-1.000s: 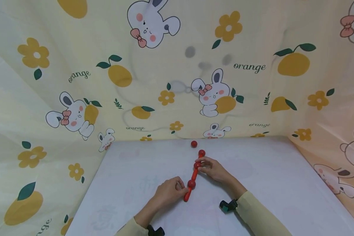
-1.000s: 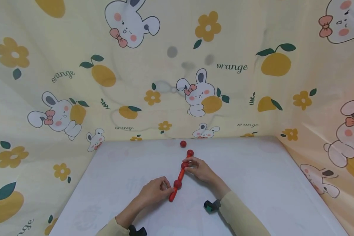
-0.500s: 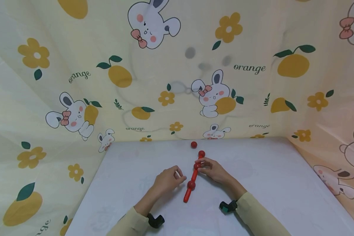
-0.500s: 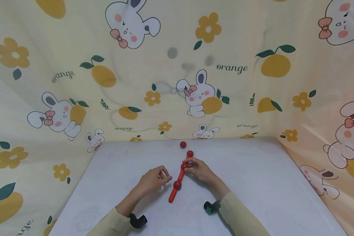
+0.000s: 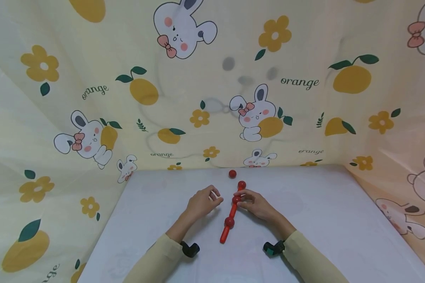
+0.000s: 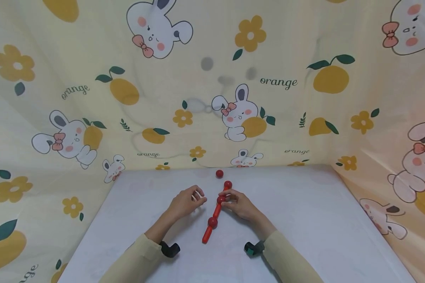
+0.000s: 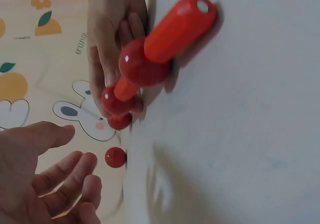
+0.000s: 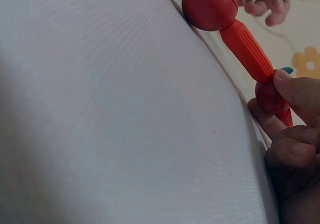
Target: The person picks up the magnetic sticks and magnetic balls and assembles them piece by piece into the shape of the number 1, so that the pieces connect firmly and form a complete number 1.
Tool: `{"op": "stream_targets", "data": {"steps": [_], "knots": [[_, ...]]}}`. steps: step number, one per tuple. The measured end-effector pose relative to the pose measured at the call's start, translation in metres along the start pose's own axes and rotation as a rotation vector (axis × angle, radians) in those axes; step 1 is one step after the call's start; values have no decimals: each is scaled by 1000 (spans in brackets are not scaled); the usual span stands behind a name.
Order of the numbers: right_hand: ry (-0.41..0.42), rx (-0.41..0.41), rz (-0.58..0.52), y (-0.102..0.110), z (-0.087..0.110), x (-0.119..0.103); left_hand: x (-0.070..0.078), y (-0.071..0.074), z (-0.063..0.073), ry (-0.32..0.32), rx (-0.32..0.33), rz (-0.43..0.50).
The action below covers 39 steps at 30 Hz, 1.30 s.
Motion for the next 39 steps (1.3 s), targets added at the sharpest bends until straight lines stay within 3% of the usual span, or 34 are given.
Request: {"op": "stream_targets", "data": {"steps": [14,25,39], "knots": [[9,-9,11,0,2,-2,3,1,-38,-120,69,-45],[2,-14,3,0,1,-1,10,-1,-64,-227,62,-206],[-41,18,-25,1,0,1,11,-5,-97,-181,57,-255]]}}
Point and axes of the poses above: each hand's wrist, its own z-axis away from the middle knuckle, its own y-axis out of the back of the hand, x = y × z, the point moved 5 cm from there along -z, towards the middle knuckle, and after that the axes turned 9 degrees about -x, right-handed, at the moved point
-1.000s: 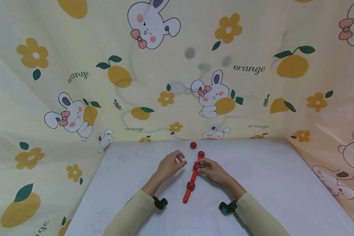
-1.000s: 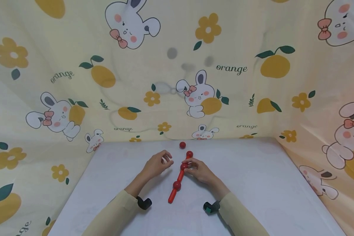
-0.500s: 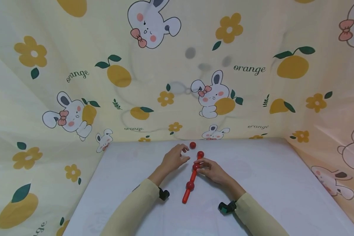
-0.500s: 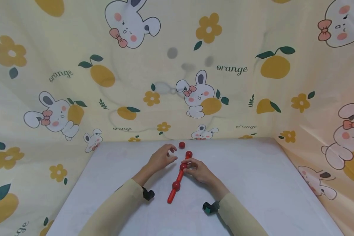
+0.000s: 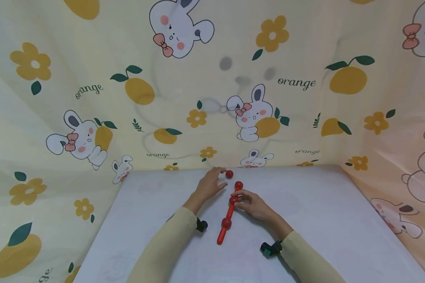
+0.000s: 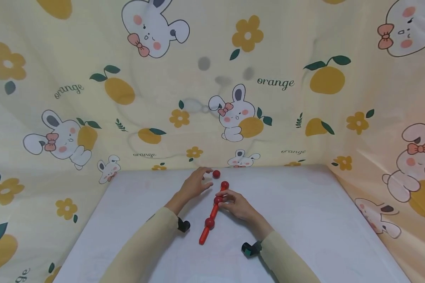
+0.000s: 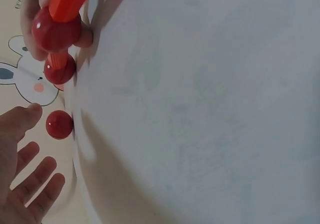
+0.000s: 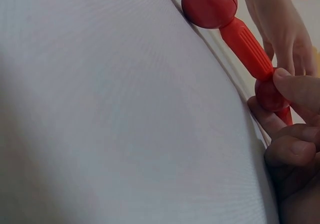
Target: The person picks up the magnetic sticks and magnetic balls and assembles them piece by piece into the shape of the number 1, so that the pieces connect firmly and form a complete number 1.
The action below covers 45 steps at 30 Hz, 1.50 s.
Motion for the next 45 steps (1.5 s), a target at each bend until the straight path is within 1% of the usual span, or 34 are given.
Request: {"op": "stream_targets", "data": {"steps": [3,10,16,21,25,28,32,37,40,45], "knots": [[2,3,-1,0,-1,0,-2,0,-7,12,-27,-14],[11,-6,-8,-1,-1,-2,-10,-4,-22,65,-91,-49],[11,-2,-28,-1,0,-4,-7,-1,-30,72,-119,-41],[27,-9,-23,-3,0,-5,-1,2,-33,75,-120,-13],[38,-7,-12,-3,2,-6,4,0,-34,34,-132,-12],[49,-12,-4,-4,2,-5,3,-5,-36,15,-138,-28],[52,-20,1,-5,2,-4,-1,-10,-39,29,-140,-31],[42,-18,-4,-4,1,-3,-1,-9,-42,61,-134,-41],[34,-13,-11,-3,1,-1,-3,-10,-44,84,-128,-24],[33,-10,-6,-2,1,0,-4,-12,-44,88,-96,7]]}}
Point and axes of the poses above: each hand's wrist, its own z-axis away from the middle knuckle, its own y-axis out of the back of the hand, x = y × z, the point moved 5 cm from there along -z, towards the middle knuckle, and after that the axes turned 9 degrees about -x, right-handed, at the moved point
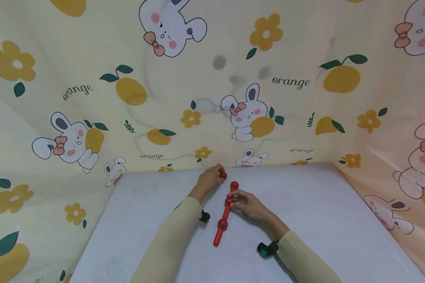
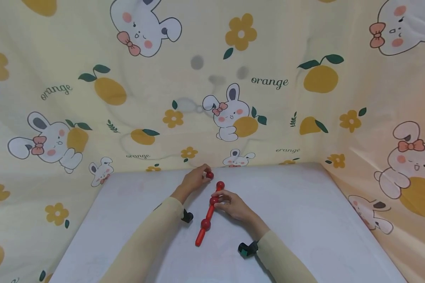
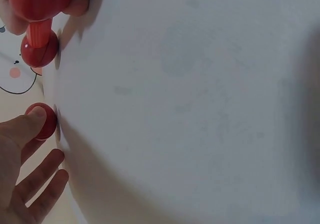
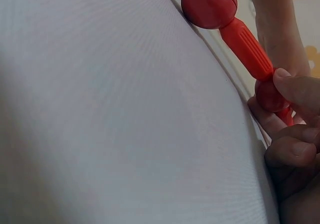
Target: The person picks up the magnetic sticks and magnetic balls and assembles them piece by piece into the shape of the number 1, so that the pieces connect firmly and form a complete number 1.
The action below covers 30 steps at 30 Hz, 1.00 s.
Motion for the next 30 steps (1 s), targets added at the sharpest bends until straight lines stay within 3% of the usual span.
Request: {"op": "stream_targets", "data": {"steps": [6,17,25,30], "knots": [[6,-13,2,-1,-1,-1,-3,0,3,15,35,10],[-10,11,17,0,-1,0,-12,0,4,11,40,47],[9,2,34,1,2,-3,-8,9,22,-8,40,116],[16,-6,22,2,1,-4,-10,10,31,-17,65,107]]}}
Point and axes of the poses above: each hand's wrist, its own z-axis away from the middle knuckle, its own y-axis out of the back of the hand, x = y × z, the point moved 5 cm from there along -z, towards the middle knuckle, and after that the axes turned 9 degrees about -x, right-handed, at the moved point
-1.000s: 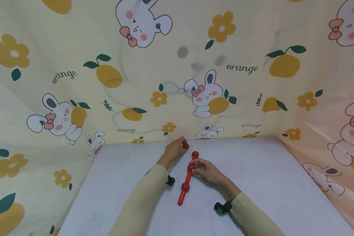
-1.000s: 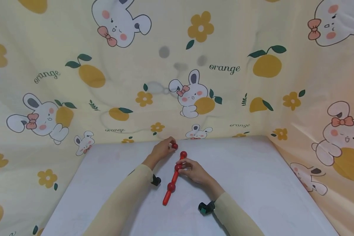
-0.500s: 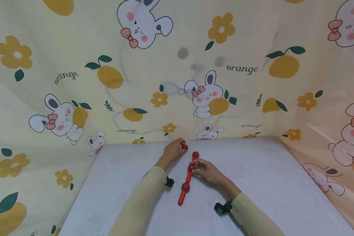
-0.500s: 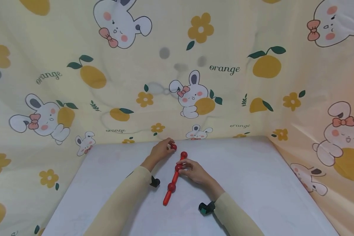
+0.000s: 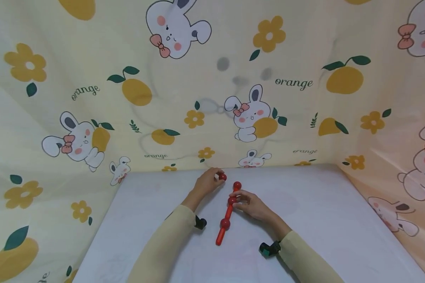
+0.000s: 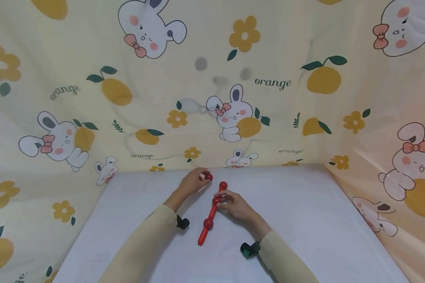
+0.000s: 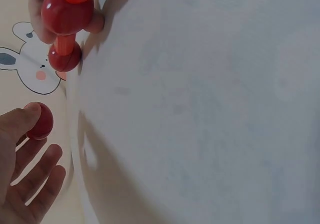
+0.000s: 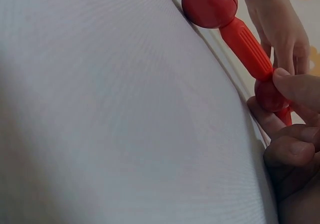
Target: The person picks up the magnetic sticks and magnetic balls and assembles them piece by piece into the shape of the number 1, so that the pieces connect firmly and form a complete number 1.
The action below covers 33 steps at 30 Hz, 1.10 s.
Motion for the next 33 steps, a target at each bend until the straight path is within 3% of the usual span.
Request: {"op": "stream_targets", "data": {"steps": [10,33], "knots": [[-19,-5,-15,0,-3,4,-4,5,21,-56,12,9],[-11,-11,-4,-2,-1,-1,-19,9,69,-90,7,79]]}}
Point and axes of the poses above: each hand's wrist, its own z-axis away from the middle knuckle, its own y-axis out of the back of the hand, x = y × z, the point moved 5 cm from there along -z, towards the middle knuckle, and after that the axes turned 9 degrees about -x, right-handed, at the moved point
